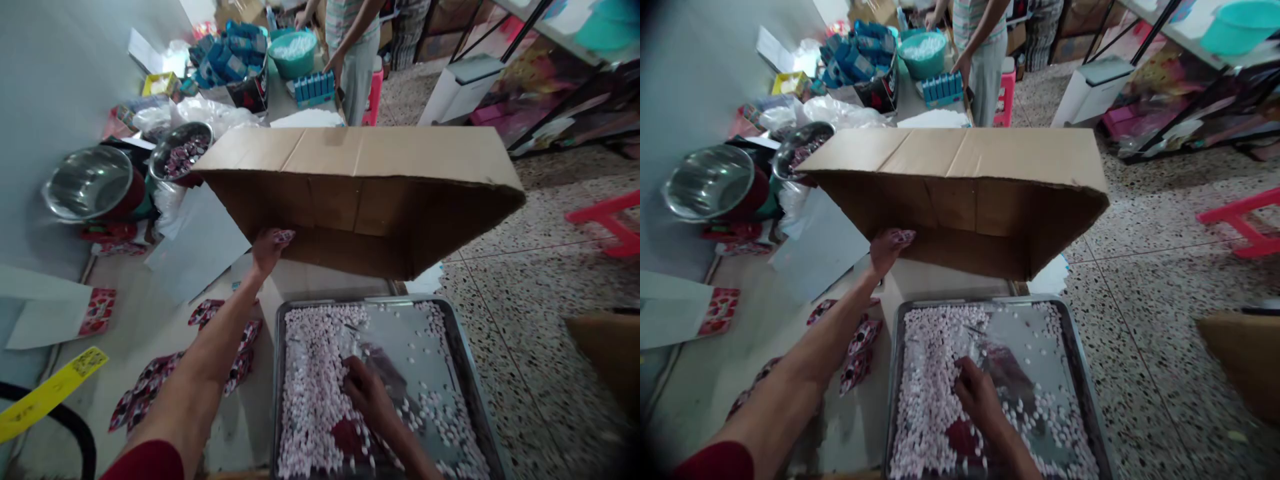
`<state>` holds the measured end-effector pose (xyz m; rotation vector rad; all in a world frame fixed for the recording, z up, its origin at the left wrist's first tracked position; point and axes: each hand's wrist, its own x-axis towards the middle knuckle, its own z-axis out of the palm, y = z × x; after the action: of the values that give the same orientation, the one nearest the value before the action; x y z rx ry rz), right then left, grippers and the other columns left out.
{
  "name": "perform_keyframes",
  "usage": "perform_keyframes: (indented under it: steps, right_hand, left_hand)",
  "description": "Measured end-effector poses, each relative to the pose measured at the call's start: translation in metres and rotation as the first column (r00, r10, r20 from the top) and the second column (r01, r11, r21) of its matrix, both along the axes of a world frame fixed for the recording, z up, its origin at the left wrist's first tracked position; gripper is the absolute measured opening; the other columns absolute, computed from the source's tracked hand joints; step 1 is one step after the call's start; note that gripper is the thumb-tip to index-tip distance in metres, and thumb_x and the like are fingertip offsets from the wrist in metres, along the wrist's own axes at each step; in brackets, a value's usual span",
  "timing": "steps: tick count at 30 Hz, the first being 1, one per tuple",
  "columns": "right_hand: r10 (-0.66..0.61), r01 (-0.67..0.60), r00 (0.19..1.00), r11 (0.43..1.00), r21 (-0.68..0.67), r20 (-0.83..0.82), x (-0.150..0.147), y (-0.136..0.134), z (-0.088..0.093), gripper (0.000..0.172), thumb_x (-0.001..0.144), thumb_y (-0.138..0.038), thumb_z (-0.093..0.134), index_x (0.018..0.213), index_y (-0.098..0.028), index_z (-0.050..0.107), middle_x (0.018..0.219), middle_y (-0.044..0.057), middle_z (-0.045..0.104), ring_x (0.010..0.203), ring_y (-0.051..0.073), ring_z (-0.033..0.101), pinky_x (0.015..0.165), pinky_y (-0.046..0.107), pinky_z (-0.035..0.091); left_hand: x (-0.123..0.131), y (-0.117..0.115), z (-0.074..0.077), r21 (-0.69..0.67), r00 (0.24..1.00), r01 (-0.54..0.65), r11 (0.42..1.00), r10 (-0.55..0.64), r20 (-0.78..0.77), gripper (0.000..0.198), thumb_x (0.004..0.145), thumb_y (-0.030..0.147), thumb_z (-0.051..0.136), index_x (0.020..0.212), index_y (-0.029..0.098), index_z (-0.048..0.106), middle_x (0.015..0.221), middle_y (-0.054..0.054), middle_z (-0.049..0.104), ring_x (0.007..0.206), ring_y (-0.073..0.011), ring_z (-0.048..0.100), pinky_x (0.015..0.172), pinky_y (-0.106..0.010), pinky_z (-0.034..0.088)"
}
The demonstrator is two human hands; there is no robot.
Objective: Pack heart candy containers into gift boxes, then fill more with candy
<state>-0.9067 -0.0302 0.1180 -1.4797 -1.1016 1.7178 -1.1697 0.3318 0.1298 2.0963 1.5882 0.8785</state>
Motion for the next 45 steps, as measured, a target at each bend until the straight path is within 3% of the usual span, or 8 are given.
perform_keyframes:
  steps: [3,8,23,26,29,32,39,45]
  right_hand:
    - [0.028,-0.028,1.0,1.0,0.003,0.004,0.016,0.007,0.036,0.02,0.091,-0.033,0.057,0.107,-0.022,0.059,0.064,-0.008,0.045,0.058,0.011,0.04,0.057,0.023,0.032]
    - [0.132,-0.131,0.991,0.99,-0.046,0.022,0.037,0.004,0.08,0.027,0.091,-0.036,0.059,0.111,-0.019,0.064,0.064,-0.006,0.049,0.056,0.01,0.041,0.053,0.022,0.033]
    - [0.199,-0.143,0.97,0.932,-0.334,0.14,0.028,0.001,0.078,0.026,0.074,-0.025,0.063,0.099,-0.018,0.065,0.056,-0.009,0.056,0.044,0.008,0.05,0.046,0.018,0.034]
    - [0.179,-0.109,0.978,0.883,-0.457,0.111,0.016,0.024,0.089,0.018,0.071,-0.023,0.067,0.087,-0.018,0.063,0.052,-0.009,0.056,0.042,0.008,0.05,0.043,0.018,0.032]
    - [0.177,-0.098,0.978,0.859,-0.502,0.11,0.001,0.049,0.101,0.011,0.07,-0.021,0.07,0.076,-0.018,0.062,0.047,-0.008,0.053,0.041,0.007,0.048,0.042,0.017,0.031]
    - [0.204,-0.132,0.975,0.849,-0.511,0.088,-0.008,0.067,0.113,0.01,0.071,-0.022,0.07,0.073,-0.018,0.061,0.045,-0.007,0.052,0.04,0.007,0.045,0.042,0.018,0.027]
    - [0.324,-0.21,0.883,0.92,-0.331,0.339,0.039,0.026,0.116,0.022,0.074,-0.024,0.063,0.095,-0.018,0.068,0.056,-0.006,0.057,0.049,0.01,0.05,0.05,0.021,0.031]
    - [0.404,-0.329,0.294,0.894,-0.305,0.866,0.047,-0.052,0.035,0.029,0.094,-0.018,0.051,0.118,-0.015,0.067,0.085,0.007,0.076,0.071,0.017,0.066,0.061,0.026,0.032]
  left_hand:
    - [0.006,-0.075,0.005,-0.543,0.772,-0.189,0.818,0.465,0.433,0.042,0.083,0.049,0.082,0.107,0.016,0.07,0.098,-0.007,0.075,0.083,-0.0177,0.07,0.072,-0.027,0.059]
    - [0.025,-0.184,0.011,-0.951,0.354,0.19,0.242,0.887,0.297,0.03,0.078,0.031,0.089,0.097,0.014,0.072,0.081,-0.007,0.077,0.066,-0.0168,0.073,0.059,-0.024,0.061]
    - [0.06,-0.281,-0.008,-0.982,0.387,0.19,-0.011,0.92,0.064,0.029,0.088,0.044,0.079,0.086,0.017,0.069,0.056,0.002,0.062,0.039,-0.0066,0.049,0.039,-0.016,0.035]
    - [0.049,-0.308,0.001,-0.99,0.414,0.091,0.104,0.901,0.132,0.031,0.089,0.046,0.075,0.095,0.017,0.068,0.069,-0.003,0.068,0.056,-0.0126,0.063,0.052,-0.02,0.049]
    - [0.038,-0.331,0.008,-0.783,0.714,-0.238,0.575,0.649,0.26,0.04,0.083,0.033,0.078,0.118,0.018,0.066,0.105,-0.011,0.074,0.096,-0.0247,0.072,0.081,-0.035,0.059]
    - [0.036,-0.328,0.003,-0.379,0.99,-0.047,0.924,0.093,0.104,0.063,0.081,0.019,0.075,0.142,0.023,0.058,0.148,-0.014,0.059,0.141,-0.0346,0.052,0.115,-0.052,0.044]
    - [0.033,-0.284,-0.04,-0.283,0.977,0.205,0.937,-0.215,-0.004,0.046,0.092,0.024,0.067,0.137,0.019,0.065,0.132,-0.013,0.07,0.124,-0.0314,0.059,0.115,-0.045,0.042]
    - [0.034,-0.367,-0.049,-0.213,0.978,-0.173,0.962,0.194,0.078,0.042,0.1,0.039,0.06,0.135,0.016,0.063,0.13,-0.017,0.07,0.125,-0.0299,0.061,0.113,-0.046,0.045]
